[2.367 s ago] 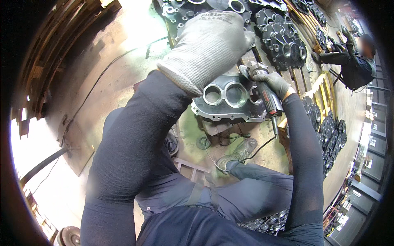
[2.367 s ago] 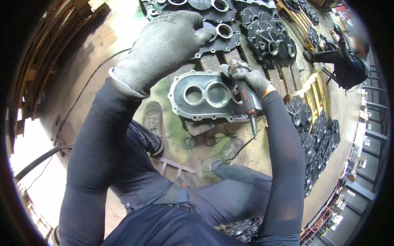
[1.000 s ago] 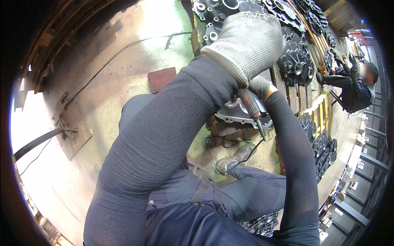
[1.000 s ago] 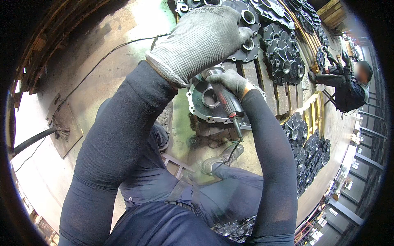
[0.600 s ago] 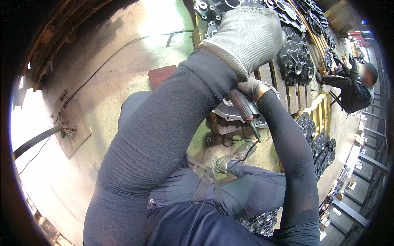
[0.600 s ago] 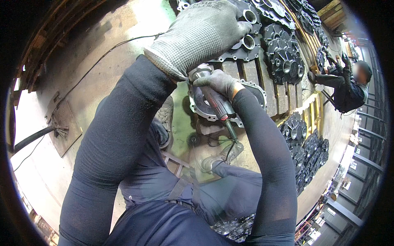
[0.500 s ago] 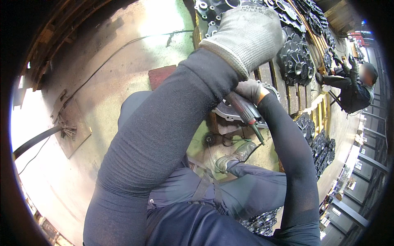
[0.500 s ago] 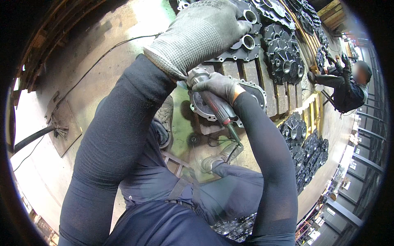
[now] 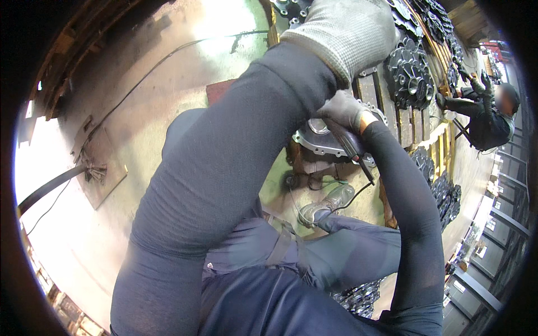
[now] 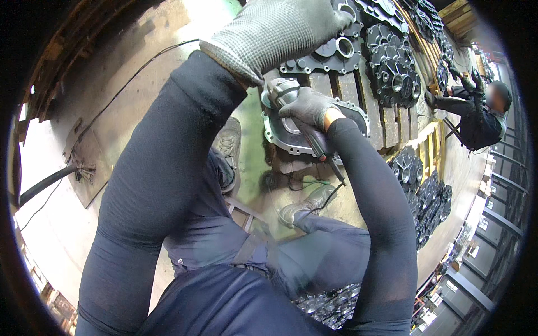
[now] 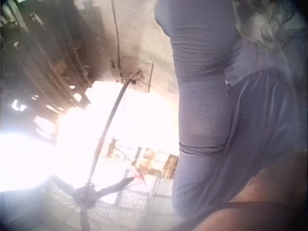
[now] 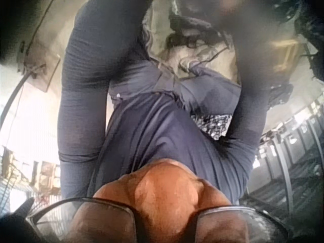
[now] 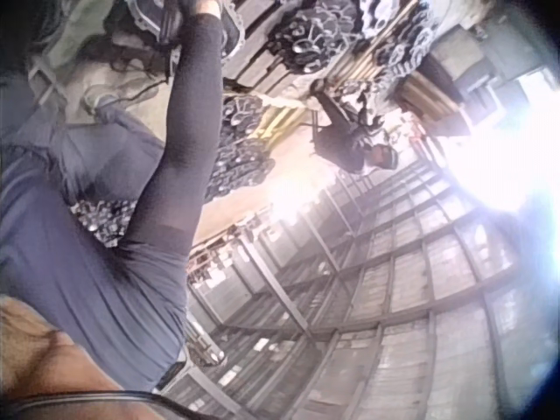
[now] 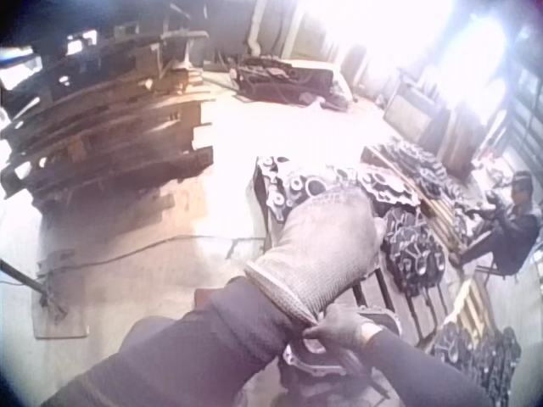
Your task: The person sits on the floor and uses an angle grinder to smooth the edges and surfaces of metal engine parts. They handle each part one at a time, repositioning them as needed, and place finished pieces onto a nearby stack.
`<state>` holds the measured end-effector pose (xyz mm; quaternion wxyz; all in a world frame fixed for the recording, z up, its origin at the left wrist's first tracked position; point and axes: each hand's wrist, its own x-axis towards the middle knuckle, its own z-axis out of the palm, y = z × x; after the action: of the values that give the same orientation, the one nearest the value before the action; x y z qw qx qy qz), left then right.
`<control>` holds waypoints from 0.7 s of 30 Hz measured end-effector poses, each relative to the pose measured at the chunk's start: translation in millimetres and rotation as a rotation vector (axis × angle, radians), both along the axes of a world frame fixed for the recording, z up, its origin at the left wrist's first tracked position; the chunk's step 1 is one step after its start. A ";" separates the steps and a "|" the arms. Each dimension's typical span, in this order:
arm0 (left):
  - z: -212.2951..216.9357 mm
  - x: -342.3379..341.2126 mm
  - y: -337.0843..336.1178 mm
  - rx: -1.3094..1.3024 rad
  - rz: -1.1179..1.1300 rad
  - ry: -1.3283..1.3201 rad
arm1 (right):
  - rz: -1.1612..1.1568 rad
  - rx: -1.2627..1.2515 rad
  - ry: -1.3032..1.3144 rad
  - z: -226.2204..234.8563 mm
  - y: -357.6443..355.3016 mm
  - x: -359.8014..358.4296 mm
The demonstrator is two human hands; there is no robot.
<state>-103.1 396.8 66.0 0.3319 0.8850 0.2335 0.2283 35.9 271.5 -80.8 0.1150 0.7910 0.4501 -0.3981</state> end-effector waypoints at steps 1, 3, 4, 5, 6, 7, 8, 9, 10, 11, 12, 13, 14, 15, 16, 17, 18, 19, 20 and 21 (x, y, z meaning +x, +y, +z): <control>0.8 1.0 1.2 0.002 0.002 0.021 | 0.010 0.024 0.035 1.6 -0.8 -5.4; 2.2 1.5 1.0 0.015 -0.011 0.051 | -0.015 0.039 0.032 18.2 -3.3 -22.3; 3.0 1.3 -0.5 0.020 -0.022 0.062 | 0.025 0.050 0.031 14.1 -9.8 -26.0; 3.5 0.9 -2.8 0.020 -0.031 0.063 | 0.065 0.061 0.030 7.0 -17.3 -28.6; 3.9 0.4 -5.1 0.019 -0.040 0.065 | 0.104 0.073 0.030 2.8 -23.8 -32.7; 5.7 2.8 -3.2 0.003 -0.052 0.083 | 0.119 0.032 0.018 15.2 -24.3 -42.3; 6.3 4.6 -3.5 -0.013 -0.066 0.100 | 0.100 0.036 0.058 8.3 -30.5 -44.6; 5.8 3.6 -6.5 -0.007 -0.065 0.075 | 0.134 0.038 0.040 7.0 -34.5 -49.0; 5.4 2.7 -10.2 -0.003 -0.066 0.049 | 0.168 0.040 0.021 7.0 -38.9 -53.5; 5.2 5.2 -12.4 -0.005 -0.069 0.043 | 0.171 0.042 0.005 9.4 -45.9 -57.9; 4.7 4.3 -10.4 0.007 -0.072 0.035 | 0.199 0.018 0.023 13.2 -45.5 -63.9; 4.1 3.2 -8.9 0.018 -0.076 0.027 | 0.227 -0.007 0.039 17.0 -45.1 -69.0; 3.5 1.8 -7.6 0.029 -0.080 0.019 | 0.255 -0.031 0.055 20.3 -46.7 -73.7; 2.4 -1.1 -5.9 0.027 -0.081 0.010 | 0.249 0.033 0.053 23.2 -51.1 -80.8; 2.2 -2.9 -4.0 0.026 -0.081 0.002 | 0.257 -0.028 0.050 29.9 -53.5 -85.0; -1.5 5.9 -5.7 0.003 -0.112 0.019 | 0.242 -0.023 0.035 29.0 -65.3 -85.1; -7.5 10.6 -9.9 0.017 -0.118 -0.017 | 0.228 -0.018 0.021 26.7 -76.0 -84.8; -5.3 5.9 -9.9 0.049 -0.102 -0.041 | 0.219 -0.076 0.018 29.0 -76.5 -89.1; -1.4 1.8 -10.0 0.082 -0.085 -0.064 | 0.232 -0.050 -0.008 28.3 -80.7 -92.4; -3.1 7.1 -8.9 0.076 -0.134 -0.034 | 0.228 -0.039 -0.038 21.1 -92.6 -92.1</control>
<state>-96.0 387.8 62.9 0.3167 0.9065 0.1590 0.2293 -56.3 178.9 -59.7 0.1833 0.7397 0.5272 -0.3759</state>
